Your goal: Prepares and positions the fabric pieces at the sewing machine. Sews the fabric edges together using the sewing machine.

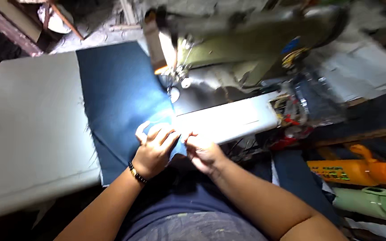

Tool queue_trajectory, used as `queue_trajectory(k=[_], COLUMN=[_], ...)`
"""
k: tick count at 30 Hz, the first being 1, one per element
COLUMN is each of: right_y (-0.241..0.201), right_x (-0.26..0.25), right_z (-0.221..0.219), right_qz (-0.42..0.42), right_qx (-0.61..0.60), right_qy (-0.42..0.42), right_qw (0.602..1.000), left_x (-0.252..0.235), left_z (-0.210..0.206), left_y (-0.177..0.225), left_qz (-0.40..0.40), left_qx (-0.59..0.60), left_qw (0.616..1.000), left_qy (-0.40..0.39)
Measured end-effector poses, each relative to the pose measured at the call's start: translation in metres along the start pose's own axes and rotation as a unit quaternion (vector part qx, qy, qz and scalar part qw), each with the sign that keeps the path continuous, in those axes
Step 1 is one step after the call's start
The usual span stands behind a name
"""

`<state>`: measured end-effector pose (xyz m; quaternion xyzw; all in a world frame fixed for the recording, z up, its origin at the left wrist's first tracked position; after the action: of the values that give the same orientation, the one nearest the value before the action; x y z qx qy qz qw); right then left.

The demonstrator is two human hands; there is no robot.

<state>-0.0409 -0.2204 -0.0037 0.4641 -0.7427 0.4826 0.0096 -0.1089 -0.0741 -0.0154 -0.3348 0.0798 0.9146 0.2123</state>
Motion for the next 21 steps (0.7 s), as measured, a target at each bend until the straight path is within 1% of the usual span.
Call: queue_trajectory(k=[2,5,9,10,11,12,13,14,15,16,17,19,20,21], right_y=[-0.001,-0.004,0.006,0.006,0.003,-0.003,-0.011,-0.02,-0.029,-0.037,-0.042,-0.045,-0.045,-0.045], right_x=[0.002,0.002,-0.005,-0.006,-0.008,-0.01,-0.011,-0.013,-0.015,-0.019,-0.024,-0.037,-0.043,-0.048], right_z=[-0.004,-0.005,-0.001,-0.001,-0.002,-0.004,-0.006,-0.007,-0.01,-0.014,-0.019,-0.026,-0.029,-0.031], right_qz=[-0.004,0.002,0.012,0.032,0.072,0.138,0.226,0.312,0.372,0.404,0.423,0.428,0.443,0.462], right_qx=[-0.03,-0.035,0.022,0.052,0.093,0.156,0.25,0.358,0.447,0.51,0.546,0.571,0.557,0.529], right_qy=[0.013,0.018,-0.008,-0.017,-0.022,-0.018,0.006,0.036,0.055,0.043,0.012,-0.069,-0.097,-0.115], right_qw=[0.999,0.999,1.0,0.998,0.993,0.978,0.941,0.88,0.812,0.758,0.724,0.697,0.695,0.702], left_x=[-0.009,-0.014,-0.009,-0.008,-0.009,-0.009,-0.01,-0.011,-0.013,-0.014,-0.014,-0.013,-0.013,-0.012], left_z=[-0.001,-0.003,-0.002,-0.001,0.002,0.005,0.009,0.014,0.017,0.021,0.024,0.031,0.033,0.034], left_y=[0.001,-0.001,-0.004,-0.005,-0.007,-0.01,-0.013,-0.017,-0.022,-0.027,-0.029,-0.032,-0.032,-0.032], left_qz=[-0.02,-0.039,-0.059,-0.059,-0.055,-0.043,-0.026,-0.008,0.01,0.028,0.047,0.078,0.091,0.105], left_qx=[-0.029,-0.026,-0.013,-0.011,-0.007,-0.002,0.01,0.024,0.041,0.062,0.08,0.119,0.141,0.155], left_qw=[0.999,0.996,0.994,0.994,0.995,0.995,0.996,0.995,0.994,0.991,0.988,0.979,0.974,0.968], left_qy=[0.03,0.071,0.088,0.088,0.086,0.086,0.09,0.096,0.105,0.117,0.126,0.146,0.155,0.164])
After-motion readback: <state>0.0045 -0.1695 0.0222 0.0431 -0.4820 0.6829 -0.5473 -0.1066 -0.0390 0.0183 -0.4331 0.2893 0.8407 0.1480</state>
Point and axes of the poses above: each hand's wrist, its own x-axis away from the middle knuckle, its own z-axis out of the back of the hand, y = z × x, the point moved 3 cm from there along -x, towards the middle knuckle, and after that the axes turned 11 degrees about -z, right-handed, at the moved point
